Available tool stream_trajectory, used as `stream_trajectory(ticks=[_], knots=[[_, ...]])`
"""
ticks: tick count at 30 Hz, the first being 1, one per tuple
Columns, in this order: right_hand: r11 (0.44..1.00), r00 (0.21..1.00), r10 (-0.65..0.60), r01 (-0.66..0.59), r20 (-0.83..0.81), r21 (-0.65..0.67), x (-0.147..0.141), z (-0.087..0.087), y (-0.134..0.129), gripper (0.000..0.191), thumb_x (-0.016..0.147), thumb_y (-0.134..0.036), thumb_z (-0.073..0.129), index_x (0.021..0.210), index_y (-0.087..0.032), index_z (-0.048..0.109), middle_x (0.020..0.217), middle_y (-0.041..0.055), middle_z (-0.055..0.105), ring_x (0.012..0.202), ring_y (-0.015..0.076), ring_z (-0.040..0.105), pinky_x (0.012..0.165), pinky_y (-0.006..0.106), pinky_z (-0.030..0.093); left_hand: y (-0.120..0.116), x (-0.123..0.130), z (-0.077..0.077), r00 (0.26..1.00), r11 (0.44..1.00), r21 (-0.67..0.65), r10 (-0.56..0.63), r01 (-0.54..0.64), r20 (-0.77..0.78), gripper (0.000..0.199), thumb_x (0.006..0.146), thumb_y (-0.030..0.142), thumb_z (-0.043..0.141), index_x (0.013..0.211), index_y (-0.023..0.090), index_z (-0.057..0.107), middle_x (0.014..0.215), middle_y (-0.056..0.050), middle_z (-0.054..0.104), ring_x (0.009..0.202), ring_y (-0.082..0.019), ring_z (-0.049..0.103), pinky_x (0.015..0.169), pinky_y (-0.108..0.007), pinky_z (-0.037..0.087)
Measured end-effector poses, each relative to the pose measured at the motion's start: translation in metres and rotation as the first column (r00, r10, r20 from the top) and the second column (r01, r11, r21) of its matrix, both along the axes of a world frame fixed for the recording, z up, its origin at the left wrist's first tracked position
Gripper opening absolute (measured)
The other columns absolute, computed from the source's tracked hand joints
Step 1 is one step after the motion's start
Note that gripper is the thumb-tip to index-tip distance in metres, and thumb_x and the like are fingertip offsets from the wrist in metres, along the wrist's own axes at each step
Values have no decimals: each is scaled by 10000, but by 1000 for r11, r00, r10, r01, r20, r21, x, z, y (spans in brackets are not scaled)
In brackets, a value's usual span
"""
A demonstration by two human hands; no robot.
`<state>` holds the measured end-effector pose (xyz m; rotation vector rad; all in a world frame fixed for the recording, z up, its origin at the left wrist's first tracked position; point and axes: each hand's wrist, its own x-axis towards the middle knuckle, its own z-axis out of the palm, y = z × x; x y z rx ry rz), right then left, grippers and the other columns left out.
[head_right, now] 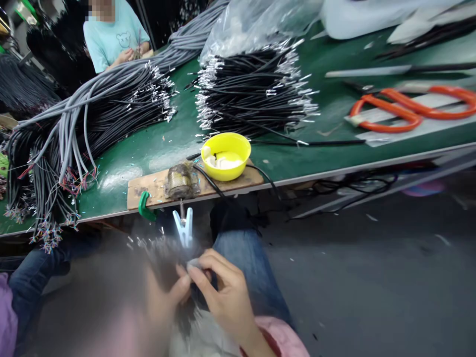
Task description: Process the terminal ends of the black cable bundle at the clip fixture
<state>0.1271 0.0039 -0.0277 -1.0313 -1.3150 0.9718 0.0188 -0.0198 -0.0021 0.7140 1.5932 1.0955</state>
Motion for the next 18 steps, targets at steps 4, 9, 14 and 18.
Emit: stream_trajectory(ticks=[4,9,14,18], knots=[[916,928,-291,202,231,346,-6,-5,-3,196,760,-71,589,641,-224,560,509,-16,551,455,143,503,510,288,469,-2,6,-4,984,992,24,129,-127,-122,217,581,227,739,635,157,540,521,35,553,492,-113,529,542,-253,490],[881,936,-227,80,268,466,-1,-8,1,190,745,-45,596,738,-234,579,553,0,607,477,161,542,515,315,475,1,15,-6,961,965,35,261,-259,-89,277,590,315,738,561,163,510,423,67,480,392,-73,442,409,-204,404],[963,986,-167,159,15,218,2,-4,3,169,757,-78,584,720,-242,595,540,-12,553,464,152,512,466,296,452,8,11,-2,974,973,59,225,-223,-26,352,564,417,764,563,159,525,395,70,457,354,-63,405,381,-203,368],[997,999,-51,50,0,52,5,-5,6,40,760,-194,634,734,-210,660,612,27,610,539,165,556,497,275,471,11,5,1,997,995,66,80,-81,23,419,552,446,760,428,167,473,386,47,436,363,-66,398,384,-212,360]])
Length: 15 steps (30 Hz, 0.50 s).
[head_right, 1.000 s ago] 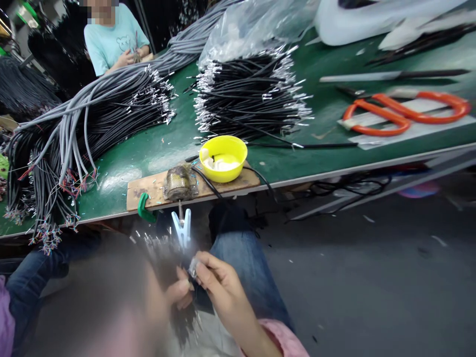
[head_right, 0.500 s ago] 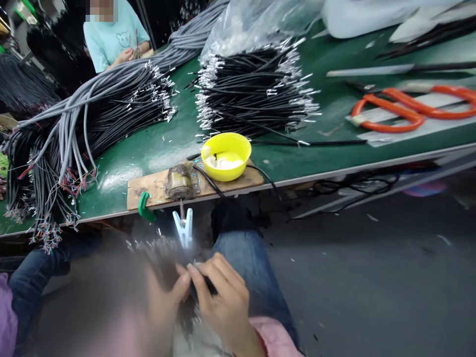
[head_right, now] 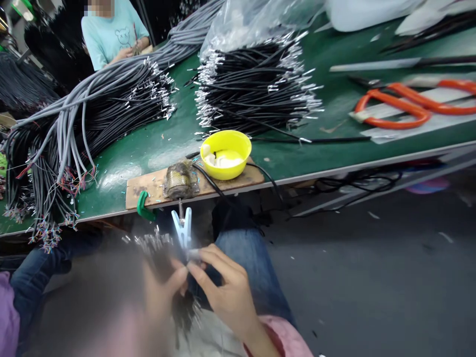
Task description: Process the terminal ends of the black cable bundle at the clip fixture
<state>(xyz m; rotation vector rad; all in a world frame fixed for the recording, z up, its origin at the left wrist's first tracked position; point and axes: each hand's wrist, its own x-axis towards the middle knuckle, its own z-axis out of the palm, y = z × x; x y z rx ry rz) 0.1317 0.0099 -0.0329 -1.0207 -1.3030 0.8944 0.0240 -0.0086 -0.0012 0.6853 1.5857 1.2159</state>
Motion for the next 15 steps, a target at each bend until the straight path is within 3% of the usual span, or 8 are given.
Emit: stream_trajectory(ticks=[2,4,6,8,12,15], knots=[[992,992,99,-105,-79,-74,2,-1,1,118,779,-243,632,670,-202,648,618,31,613,572,167,567,531,271,471,2,-3,1,988,993,12,-118,117,95,446,536,467,757,396,170,456,355,48,398,337,-59,360,351,-205,304],[944,945,219,-268,-243,-192,4,-3,2,208,786,-355,633,656,-193,635,616,25,595,575,164,565,526,263,461,4,-5,2,961,978,59,-206,198,185,419,525,470,759,421,167,488,336,58,371,304,-51,323,327,-201,254],[844,855,299,-444,-425,-301,6,-4,6,294,752,-470,646,680,-185,630,623,16,583,572,158,557,522,258,453,4,-7,2,968,978,110,-194,178,160,347,514,423,778,484,159,556,382,40,435,333,-65,375,352,-210,303],[793,816,266,-488,-513,-364,7,-3,15,338,719,-520,659,709,-183,626,614,-2,566,556,143,527,517,249,433,2,-9,2,989,983,135,-137,128,61,297,501,382,798,523,163,597,470,7,520,415,-100,459,421,-240,385],[874,887,197,-352,-417,-336,4,11,37,405,771,-573,570,684,-183,633,600,-2,559,565,140,498,534,250,418,-3,-12,1,993,983,145,-108,112,-35,286,482,413,803,531,196,624,526,-15,557,482,-156,512,493,-309,446],[861,869,288,-419,-402,-290,-4,24,49,509,773,-643,498,671,-172,660,604,21,597,580,154,523,566,273,440,-2,-14,3,993,978,193,-66,83,-94,246,490,403,799,537,218,645,573,-23,591,520,-182,535,538,-339,465]])
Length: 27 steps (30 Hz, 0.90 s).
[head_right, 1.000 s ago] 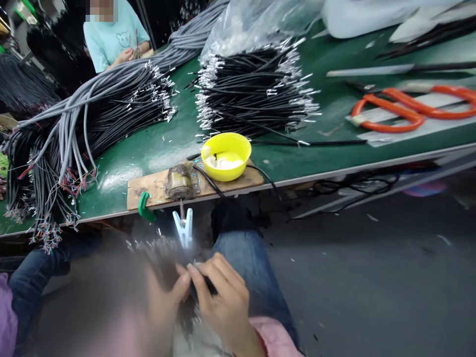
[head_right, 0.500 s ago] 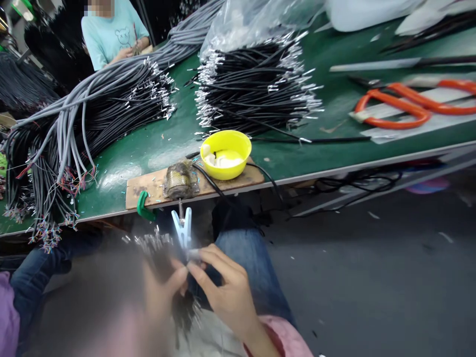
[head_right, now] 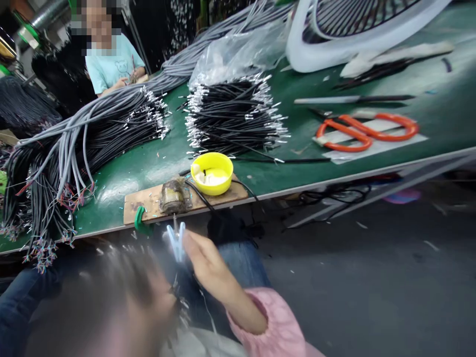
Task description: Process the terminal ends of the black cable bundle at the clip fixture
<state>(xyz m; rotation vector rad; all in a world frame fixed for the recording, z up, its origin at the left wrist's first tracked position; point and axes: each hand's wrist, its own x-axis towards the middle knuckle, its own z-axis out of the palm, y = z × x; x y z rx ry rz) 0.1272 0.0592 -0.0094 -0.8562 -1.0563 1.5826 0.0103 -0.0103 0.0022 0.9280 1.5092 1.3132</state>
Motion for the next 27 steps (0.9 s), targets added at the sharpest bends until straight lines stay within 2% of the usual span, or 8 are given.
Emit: stream_trajectory(ticks=[4,8,14,18,22,25,27], knots=[[977,973,30,-77,-229,-200,-14,4,8,500,671,-661,605,686,-166,673,565,14,604,494,132,508,519,275,448,6,1,5,997,997,66,43,-39,-62,181,521,355,792,547,222,671,591,-34,620,562,-206,564,598,-359,493],[942,913,-43,-98,-405,-322,-21,0,14,460,500,-605,761,610,-175,641,549,-18,578,461,98,467,490,246,440,9,4,4,990,994,85,73,-63,-123,123,566,279,783,536,218,680,596,-49,653,607,-230,599,675,-381,512],[929,931,-41,-98,-362,-358,-18,5,17,453,459,-556,804,599,-156,644,545,-21,550,481,100,453,452,228,399,14,11,3,996,997,33,74,-72,-51,127,576,264,782,546,215,668,576,-35,657,537,-211,595,573,-350,514],[917,905,-16,-156,-426,-366,-19,5,16,472,460,-589,788,540,-154,624,503,-24,531,450,90,427,431,220,370,19,14,7,998,996,70,52,-50,-27,153,580,293,776,528,213,656,559,-37,657,555,-218,604,616,-364,519],[872,892,33,-246,-450,-423,-17,-11,11,579,519,-732,653,620,-162,678,461,-8,538,435,120,462,428,238,380,14,14,7,995,996,66,60,-55,-83,117,594,253,744,527,213,656,531,-16,632,524,-189,586,572,-326,517],[869,923,-27,-169,-385,-465,-13,-27,2,532,563,-693,664,653,-169,685,528,1,586,464,117,476,474,241,402,7,12,6,993,998,37,50,-46,-110,87,578,198,735,540,206,658,538,-4,634,493,-162,578,516,-286,513],[893,953,-42,-99,-300,-439,-9,-35,-7,470,584,-637,696,615,-169,658,541,-2,581,490,116,474,497,238,398,5,10,6,996,999,32,46,-44,-74,73,563,170,730,544,200,666,561,-6,658,528,-161,607,556,-275,529]])
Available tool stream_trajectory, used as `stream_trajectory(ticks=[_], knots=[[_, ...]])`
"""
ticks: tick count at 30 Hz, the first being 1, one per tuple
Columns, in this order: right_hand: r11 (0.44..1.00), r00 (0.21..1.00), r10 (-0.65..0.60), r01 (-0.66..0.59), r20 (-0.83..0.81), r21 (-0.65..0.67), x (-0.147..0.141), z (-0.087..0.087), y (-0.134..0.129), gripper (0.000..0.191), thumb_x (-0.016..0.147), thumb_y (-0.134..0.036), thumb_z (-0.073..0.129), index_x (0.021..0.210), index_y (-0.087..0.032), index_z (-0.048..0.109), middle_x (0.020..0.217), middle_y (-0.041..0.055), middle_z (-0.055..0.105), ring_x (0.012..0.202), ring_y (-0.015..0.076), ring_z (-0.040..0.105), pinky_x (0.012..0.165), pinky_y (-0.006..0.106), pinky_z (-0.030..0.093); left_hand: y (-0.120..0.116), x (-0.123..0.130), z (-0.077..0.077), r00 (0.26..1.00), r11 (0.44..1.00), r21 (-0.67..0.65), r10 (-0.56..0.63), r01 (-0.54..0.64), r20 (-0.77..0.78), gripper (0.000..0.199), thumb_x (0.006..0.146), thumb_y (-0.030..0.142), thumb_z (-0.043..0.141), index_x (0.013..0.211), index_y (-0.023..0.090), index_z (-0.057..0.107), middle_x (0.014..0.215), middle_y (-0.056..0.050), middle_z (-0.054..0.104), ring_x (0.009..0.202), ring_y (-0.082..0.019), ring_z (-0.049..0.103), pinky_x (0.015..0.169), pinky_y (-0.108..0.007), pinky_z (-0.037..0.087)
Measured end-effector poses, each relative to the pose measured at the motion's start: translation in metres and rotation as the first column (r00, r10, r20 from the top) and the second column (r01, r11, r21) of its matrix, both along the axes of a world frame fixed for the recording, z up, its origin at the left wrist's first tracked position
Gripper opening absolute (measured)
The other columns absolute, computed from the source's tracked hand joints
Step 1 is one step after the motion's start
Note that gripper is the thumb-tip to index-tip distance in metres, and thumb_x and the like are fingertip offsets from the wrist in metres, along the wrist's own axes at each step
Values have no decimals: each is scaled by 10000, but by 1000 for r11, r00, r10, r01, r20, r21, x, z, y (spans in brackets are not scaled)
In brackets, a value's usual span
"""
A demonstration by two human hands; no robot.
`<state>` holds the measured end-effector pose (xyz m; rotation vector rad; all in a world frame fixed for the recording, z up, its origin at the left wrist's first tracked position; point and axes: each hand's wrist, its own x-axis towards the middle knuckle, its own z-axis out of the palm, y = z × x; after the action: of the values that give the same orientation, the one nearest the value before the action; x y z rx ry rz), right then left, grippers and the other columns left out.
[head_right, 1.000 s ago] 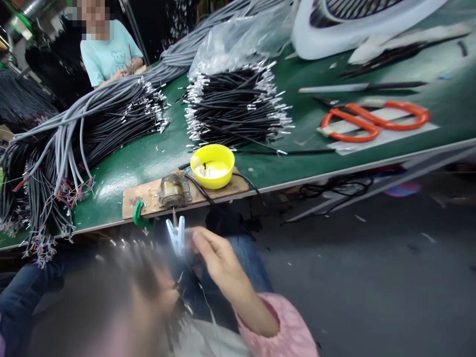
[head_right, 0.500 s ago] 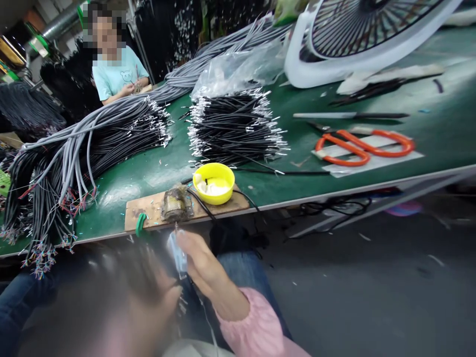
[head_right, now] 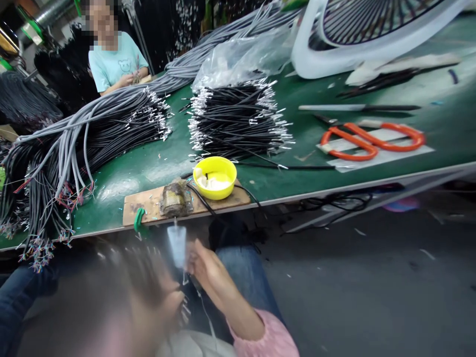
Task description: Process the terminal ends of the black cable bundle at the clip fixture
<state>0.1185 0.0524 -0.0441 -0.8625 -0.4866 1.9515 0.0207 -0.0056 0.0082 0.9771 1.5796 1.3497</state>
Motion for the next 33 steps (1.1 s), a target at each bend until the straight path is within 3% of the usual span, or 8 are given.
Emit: stream_trajectory(ticks=[6,10,14,17,20,26,29,33], knots=[[968,900,-64,-48,431,245,13,-25,-35,457,711,-594,600,506,-187,569,495,-8,525,494,136,483,506,256,415,-8,-11,-20,991,962,-269,-19,54,132,205,573,231,732,755,137,742,624,-31,696,372,-78,487,384,-208,418],[941,800,-137,-80,584,330,20,-42,-55,339,737,-512,605,786,-186,682,653,45,686,607,192,629,578,271,518,-35,-10,-58,980,893,-441,-1,92,201,227,495,310,780,569,117,687,478,-1,572,364,-75,432,381,-216,366],[815,743,-272,-160,612,557,14,-34,-61,314,824,-401,535,997,-188,686,934,101,731,786,207,674,695,287,554,-57,-9,-83,949,915,-365,-57,174,311,395,498,469,791,633,117,671,632,-47,627,557,-135,535,525,-244,442],[686,734,-289,-289,614,668,6,-19,-60,264,871,-290,478,920,-209,724,866,82,741,806,199,686,718,279,549,-55,-18,-83,907,921,-276,-154,276,392,574,426,500,828,828,121,670,677,-39,636,680,-185,589,649,-292,487],[629,733,-305,-324,608,706,4,-10,-58,261,869,-264,480,863,-213,736,756,58,737,709,186,686,695,280,547,-42,-27,-75,831,876,-198,-313,439,460,679,394,480,849,935,117,656,742,-55,653,752,-220,618,732,-339,496],[750,737,-280,-233,616,620,18,-3,-45,265,831,-369,547,919,-172,700,740,68,726,665,184,674,625,263,544,-38,-22,-64,680,705,-210,-491,677,545,454,552,533,761,673,110,650,534,-13,585,445,-105,517,456,-232,433],[700,752,-266,-279,603,657,20,3,-41,219,820,-349,573,765,-180,702,674,55,696,628,173,646,603,259,530,-42,-18,-65,715,719,-212,-521,662,465,496,546,586,733,619,104,644,489,-2,541,404,-77,442,401,-213,361],[603,803,-248,-311,543,735,23,7,-46,265,839,-343,561,660,-185,676,609,44,649,608,164,611,574,249,520,-49,-16,-72,804,816,-216,-415,536,426,528,499,626,732,582,130,571,433,38,475,383,-63,395,377,-202,297]])
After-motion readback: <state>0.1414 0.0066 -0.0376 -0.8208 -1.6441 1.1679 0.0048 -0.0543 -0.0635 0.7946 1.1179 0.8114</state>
